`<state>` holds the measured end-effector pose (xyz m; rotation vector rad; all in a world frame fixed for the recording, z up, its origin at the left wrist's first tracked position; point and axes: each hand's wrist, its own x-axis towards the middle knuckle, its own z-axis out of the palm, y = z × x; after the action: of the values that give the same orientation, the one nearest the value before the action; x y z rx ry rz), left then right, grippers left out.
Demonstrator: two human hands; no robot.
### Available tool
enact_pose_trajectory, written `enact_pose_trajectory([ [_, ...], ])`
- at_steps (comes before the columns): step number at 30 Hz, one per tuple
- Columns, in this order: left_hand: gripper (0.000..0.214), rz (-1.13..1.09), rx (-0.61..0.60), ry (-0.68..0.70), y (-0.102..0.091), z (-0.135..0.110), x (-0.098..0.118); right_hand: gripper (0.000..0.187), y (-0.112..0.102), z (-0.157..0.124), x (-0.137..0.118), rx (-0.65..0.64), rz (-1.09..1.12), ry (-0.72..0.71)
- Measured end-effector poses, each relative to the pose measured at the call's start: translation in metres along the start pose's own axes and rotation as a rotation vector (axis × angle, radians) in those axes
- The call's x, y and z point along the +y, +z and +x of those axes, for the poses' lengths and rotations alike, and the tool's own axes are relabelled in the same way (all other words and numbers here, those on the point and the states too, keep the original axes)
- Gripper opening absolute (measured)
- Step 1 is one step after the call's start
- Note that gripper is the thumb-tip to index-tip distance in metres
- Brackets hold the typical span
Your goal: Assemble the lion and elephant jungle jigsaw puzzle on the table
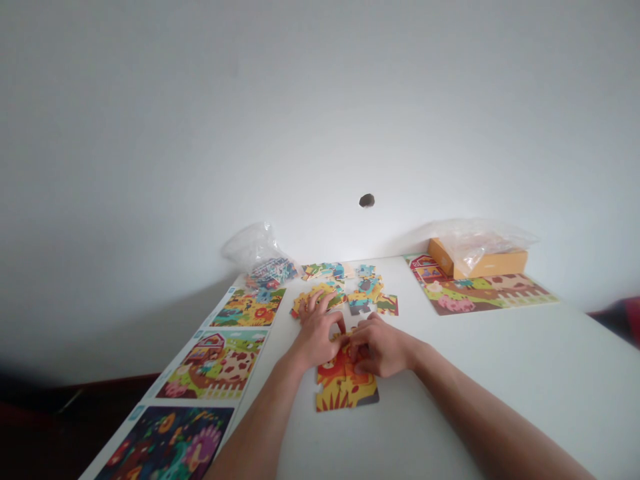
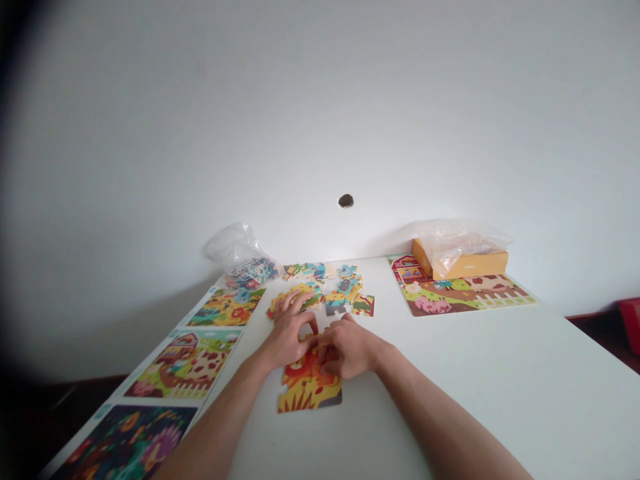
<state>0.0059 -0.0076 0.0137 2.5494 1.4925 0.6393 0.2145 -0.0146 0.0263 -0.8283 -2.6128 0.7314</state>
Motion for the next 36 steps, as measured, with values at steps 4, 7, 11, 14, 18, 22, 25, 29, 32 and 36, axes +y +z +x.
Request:
enact_pose_trajectory([
  [4,0.005,-0.004,0.000,0.002,-0.0002,0.0004,-0.0002,0.013,0.0002,-0.0001,0.0003,0.002,0.007,-0.009],
  [7,0.005,-0.003,0.002,0.003,-0.0005,0.0008,-0.0002,0.014,0.0007,-0.0004,0.0013,0.005,0.003,-0.009],
  [11,0.005,-0.004,0.001,0.003,-0.0011,0.0011,0.0006,0.013,0.0010,-0.0004,0.0023,0.003,-0.001,-0.014],
  [14,0.005,-0.005,0.000,0.004,-0.0013,0.0009,0.0011,0.014,0.0009,-0.0002,0.0023,0.003,-0.009,-0.014],
  [18,0.005,-0.004,-0.004,-0.008,-0.0006,0.0006,0.0009,0.011,0.0009,-0.0002,0.0013,0.004,-0.023,0.000],
  [22,0.006,0.002,-0.005,-0.002,0.0006,0.0003,0.0001,0.010,0.0004,-0.0003,-0.0006,0.006,-0.024,0.009],
  [25,0.006,0.005,0.002,-0.002,0.0011,0.0005,-0.0005,0.010,-0.0001,-0.0005,-0.0013,0.009,-0.027,0.013],
  [29,0.005,0.000,0.006,0.005,0.0008,0.0010,-0.0005,0.008,-0.0003,-0.0006,-0.0025,0.018,-0.036,-0.005],
  [32,0.006,-0.004,0.004,0.008,0.0001,0.0010,0.0002,0.012,0.0000,-0.0008,-0.0044,0.045,-0.024,-0.049],
  [36,0.005,-0.011,0.001,-0.005,-0.0005,0.0006,0.0013,0.015,0.0016,-0.0007,-0.0052,0.050,0.000,-0.083],
])
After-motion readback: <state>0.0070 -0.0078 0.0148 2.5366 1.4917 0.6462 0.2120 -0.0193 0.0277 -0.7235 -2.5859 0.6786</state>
